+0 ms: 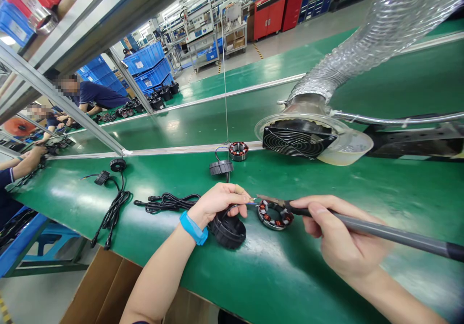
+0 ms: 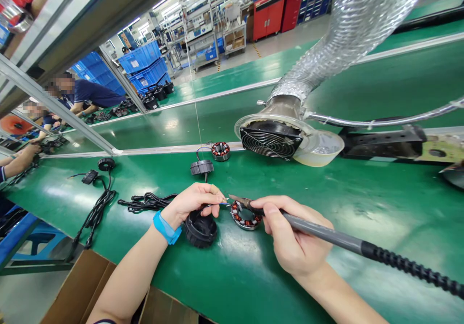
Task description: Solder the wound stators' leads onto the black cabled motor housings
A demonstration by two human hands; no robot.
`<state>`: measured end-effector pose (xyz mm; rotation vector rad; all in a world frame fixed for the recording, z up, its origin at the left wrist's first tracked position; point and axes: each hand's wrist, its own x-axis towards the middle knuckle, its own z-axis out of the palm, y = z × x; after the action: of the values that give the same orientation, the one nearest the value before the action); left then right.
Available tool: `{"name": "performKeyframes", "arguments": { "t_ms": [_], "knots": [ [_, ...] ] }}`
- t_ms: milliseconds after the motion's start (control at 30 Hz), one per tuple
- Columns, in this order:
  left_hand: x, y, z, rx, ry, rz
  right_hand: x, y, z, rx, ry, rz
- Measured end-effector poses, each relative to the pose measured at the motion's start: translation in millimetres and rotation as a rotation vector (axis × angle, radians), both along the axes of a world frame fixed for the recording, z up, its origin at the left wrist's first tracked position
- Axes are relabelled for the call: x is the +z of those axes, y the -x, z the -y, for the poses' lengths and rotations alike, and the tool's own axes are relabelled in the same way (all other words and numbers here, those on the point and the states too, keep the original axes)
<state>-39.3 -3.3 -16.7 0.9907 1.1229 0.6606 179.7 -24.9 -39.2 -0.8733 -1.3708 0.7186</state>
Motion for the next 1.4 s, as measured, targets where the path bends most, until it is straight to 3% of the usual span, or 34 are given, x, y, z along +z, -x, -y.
{"name": "performKeyframes", "arguments": {
  "t_ms": [433, 667, 867, 1000, 1233, 1400],
  "knots": [
    [0.3, 0, 1, 0.003, 0.003, -0.007, -4.5, 1, 0, -0.011, -0.011, 0.047],
    [1.7, 0, 3, -0.017, -0.011, -0.055, 4.6, 12, -4, -0.030, -0.083, 0.273],
    [6.0, -2, 8, -0.021, -0.048, -0.067, 7.6, 22, -14, 0.150, -0.199, 0.356],
    [11.3, -6, 11, -0.013, -0.093, -0.085, 1.8, 25, -16, 0.199, -0.219, 0.374],
    [13.0, -5, 13, -0.043, -0.168, -0.152, -0.3, 30, -12, 0.172, -0.259, 0.396],
    [8.3, 0, 10, -0.067, -0.129, -0.067, 1.4, 30, -11, 0.161, -0.265, 0.379]
  ]
}}
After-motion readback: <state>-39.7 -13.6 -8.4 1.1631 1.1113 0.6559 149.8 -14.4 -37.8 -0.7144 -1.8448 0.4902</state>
